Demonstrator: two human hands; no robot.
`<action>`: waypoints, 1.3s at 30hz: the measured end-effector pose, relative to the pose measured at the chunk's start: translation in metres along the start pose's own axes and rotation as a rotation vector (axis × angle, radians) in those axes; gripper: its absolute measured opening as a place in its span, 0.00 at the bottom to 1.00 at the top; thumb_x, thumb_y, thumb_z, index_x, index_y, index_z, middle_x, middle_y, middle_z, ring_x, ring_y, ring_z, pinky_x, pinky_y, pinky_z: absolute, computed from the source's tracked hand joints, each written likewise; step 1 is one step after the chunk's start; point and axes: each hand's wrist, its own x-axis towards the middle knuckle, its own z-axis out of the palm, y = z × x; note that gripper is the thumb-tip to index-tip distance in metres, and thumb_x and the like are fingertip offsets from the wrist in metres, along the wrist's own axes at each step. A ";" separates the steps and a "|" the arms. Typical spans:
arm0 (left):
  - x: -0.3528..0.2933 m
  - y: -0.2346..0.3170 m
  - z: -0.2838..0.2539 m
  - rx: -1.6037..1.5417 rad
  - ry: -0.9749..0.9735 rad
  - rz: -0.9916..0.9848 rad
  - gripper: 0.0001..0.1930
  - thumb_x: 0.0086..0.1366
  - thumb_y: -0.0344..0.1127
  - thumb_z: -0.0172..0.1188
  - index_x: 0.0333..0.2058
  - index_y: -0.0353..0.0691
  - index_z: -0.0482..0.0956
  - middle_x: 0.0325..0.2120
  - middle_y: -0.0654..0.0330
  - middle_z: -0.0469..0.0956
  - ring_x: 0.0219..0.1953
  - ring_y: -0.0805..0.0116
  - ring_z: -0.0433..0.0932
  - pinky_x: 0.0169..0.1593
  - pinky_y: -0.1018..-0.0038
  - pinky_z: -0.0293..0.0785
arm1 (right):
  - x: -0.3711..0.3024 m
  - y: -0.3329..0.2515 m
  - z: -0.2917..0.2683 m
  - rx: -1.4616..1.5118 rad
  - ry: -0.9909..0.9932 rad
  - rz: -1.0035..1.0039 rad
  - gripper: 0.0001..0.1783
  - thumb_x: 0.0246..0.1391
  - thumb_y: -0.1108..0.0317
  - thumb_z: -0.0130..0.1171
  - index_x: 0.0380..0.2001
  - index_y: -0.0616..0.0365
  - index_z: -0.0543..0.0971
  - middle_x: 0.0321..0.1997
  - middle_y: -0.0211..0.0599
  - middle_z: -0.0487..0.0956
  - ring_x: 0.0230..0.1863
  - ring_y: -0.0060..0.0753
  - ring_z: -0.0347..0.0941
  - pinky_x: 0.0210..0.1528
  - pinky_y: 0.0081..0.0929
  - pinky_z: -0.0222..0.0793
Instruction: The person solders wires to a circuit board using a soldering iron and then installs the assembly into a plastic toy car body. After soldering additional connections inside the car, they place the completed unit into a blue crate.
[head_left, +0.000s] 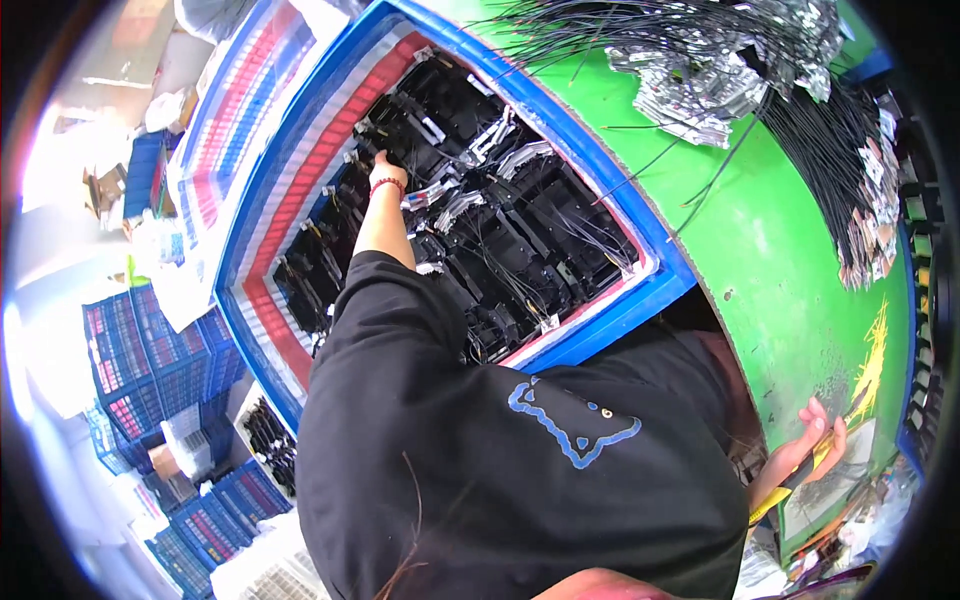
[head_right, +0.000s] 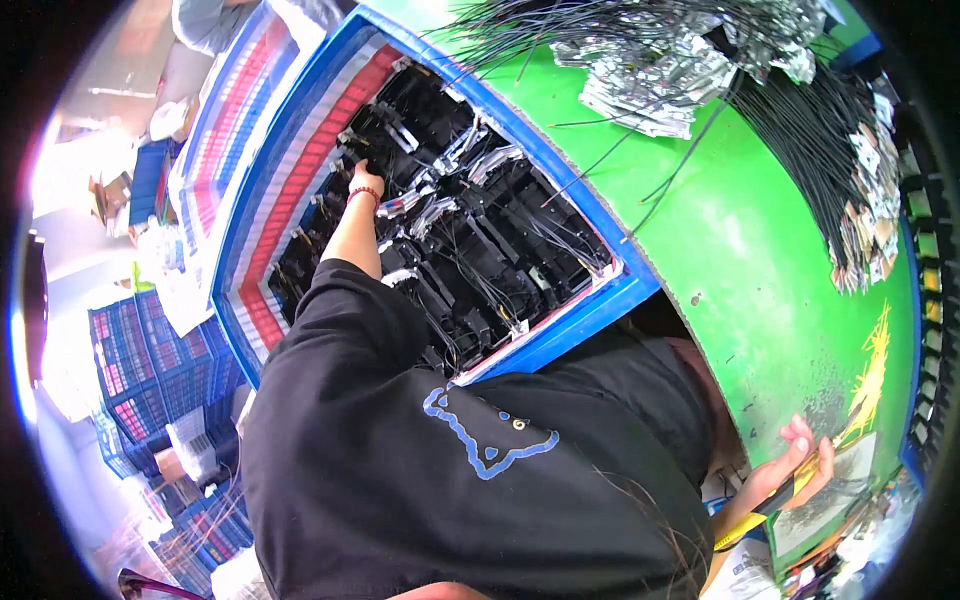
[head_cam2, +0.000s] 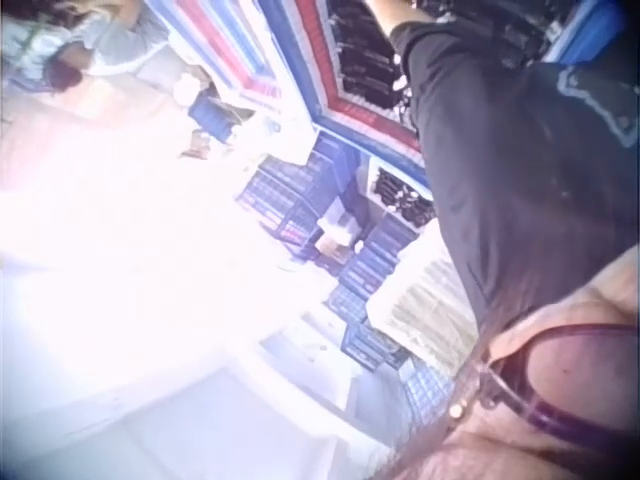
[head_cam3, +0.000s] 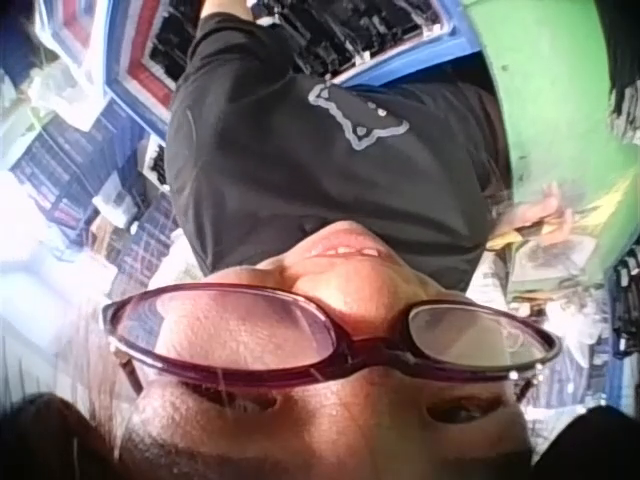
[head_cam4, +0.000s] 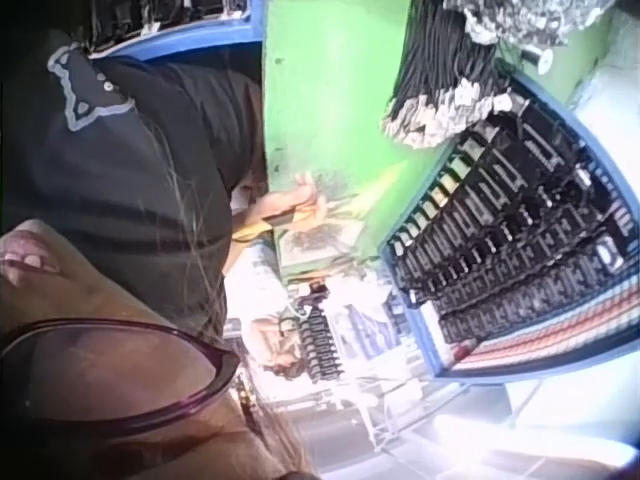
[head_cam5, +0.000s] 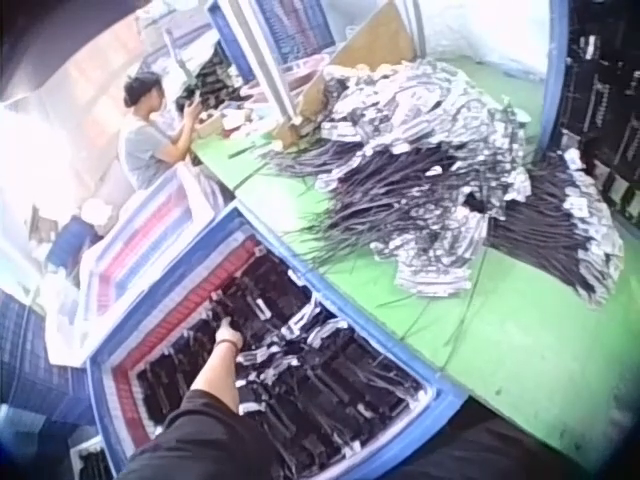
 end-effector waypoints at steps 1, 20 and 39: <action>0.019 -0.010 0.004 -0.043 0.000 0.031 0.31 0.54 0.29 0.54 0.60 0.48 0.65 0.50 0.42 0.75 0.53 0.48 0.75 0.56 0.64 0.70 | -0.001 0.004 -0.001 -0.007 0.009 0.004 0.15 0.62 0.72 0.51 0.49 0.67 0.66 0.35 0.51 0.80 0.30 0.34 0.73 0.38 0.29 0.70; -0.406 0.457 -0.086 -0.466 -0.227 2.034 0.09 0.49 0.21 0.65 0.32 0.35 0.81 0.28 0.54 0.80 0.31 0.59 0.80 0.36 0.72 0.75 | 0.030 0.045 -0.003 0.380 -0.080 0.065 0.11 0.62 0.72 0.50 0.46 0.61 0.67 0.25 0.44 0.78 0.24 0.29 0.74 0.29 0.25 0.72; -0.544 0.410 -0.025 -0.739 -0.483 2.273 0.10 0.42 0.25 0.70 0.27 0.40 0.82 0.29 0.63 0.77 0.36 0.63 0.81 0.46 0.62 0.78 | 0.049 0.038 -0.003 0.978 -0.033 0.392 0.21 0.55 0.75 0.61 0.49 0.61 0.64 0.30 0.34 0.74 0.30 0.19 0.70 0.32 0.17 0.66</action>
